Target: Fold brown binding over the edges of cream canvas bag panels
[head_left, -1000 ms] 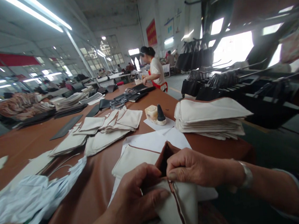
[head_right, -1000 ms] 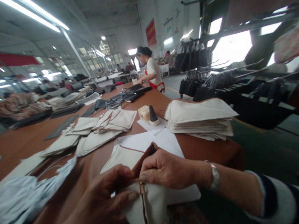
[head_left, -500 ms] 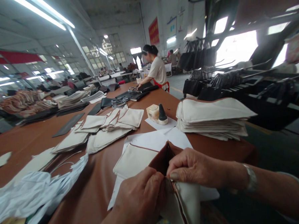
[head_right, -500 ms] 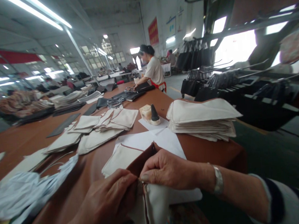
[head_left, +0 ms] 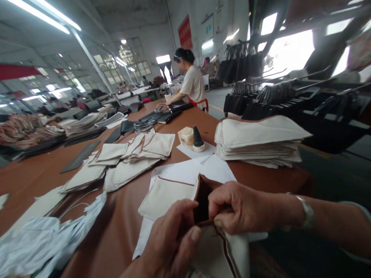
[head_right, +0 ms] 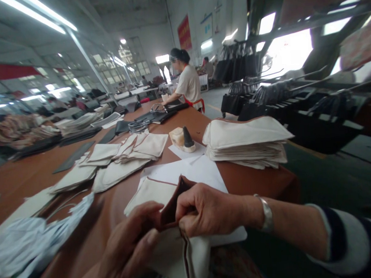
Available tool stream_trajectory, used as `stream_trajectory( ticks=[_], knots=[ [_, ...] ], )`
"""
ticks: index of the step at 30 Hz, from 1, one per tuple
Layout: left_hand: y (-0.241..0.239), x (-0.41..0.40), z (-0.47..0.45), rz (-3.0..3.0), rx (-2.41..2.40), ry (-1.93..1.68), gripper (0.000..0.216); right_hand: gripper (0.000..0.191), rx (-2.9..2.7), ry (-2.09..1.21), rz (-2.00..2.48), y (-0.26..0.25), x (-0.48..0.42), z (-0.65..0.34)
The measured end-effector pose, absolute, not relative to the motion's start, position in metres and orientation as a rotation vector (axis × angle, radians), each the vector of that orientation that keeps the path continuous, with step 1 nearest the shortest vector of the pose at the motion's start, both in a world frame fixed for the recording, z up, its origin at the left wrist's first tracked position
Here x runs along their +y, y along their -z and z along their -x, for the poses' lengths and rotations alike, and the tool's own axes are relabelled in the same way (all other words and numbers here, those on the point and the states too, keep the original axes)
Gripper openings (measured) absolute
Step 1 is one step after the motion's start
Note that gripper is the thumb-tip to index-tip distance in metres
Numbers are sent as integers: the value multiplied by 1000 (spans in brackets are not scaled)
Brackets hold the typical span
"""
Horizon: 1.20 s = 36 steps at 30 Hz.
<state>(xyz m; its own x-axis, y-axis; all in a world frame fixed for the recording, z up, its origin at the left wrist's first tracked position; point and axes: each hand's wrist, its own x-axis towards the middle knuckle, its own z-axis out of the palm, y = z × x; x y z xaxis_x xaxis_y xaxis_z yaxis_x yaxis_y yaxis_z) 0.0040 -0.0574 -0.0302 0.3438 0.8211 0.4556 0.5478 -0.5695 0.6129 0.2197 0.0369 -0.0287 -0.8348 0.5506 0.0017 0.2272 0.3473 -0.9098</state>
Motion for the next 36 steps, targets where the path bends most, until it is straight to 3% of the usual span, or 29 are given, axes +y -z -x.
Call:
stream_trajectory(
  ticks=[6, 15, 20, 24, 28, 31, 36],
  knots=[
    [20, -51, -9, -1404, 1140, -734, 35, 15, -2293, -1581, 517, 23, 40, -224],
    [39, -46, -6, -932, 960, -786, 33, 28, -2258, -1729, 327, 12, 47, -227],
    [21, -46, -15, -1178, 1198, -726, 29, 16, -2424, -1515, 431, -1, 41, -227],
    [12, -47, -15, -1312, 1210, -765, 27, 28, -2410, -1435, 379, -4, 44, -228],
    [3, -37, 15, -1475, 1112, -376, 33, 35, -2296, -1427, 388, -3, 68, -240],
    [0, -30, 41, -1880, 1177, -160, 30, 37, -2344, -1313, 449, -4, 101, -256],
    [0, -32, 24, -2685, 1441, -318, 21, 29, -2744, -894, 613, -15, 128, -252]
  ],
)
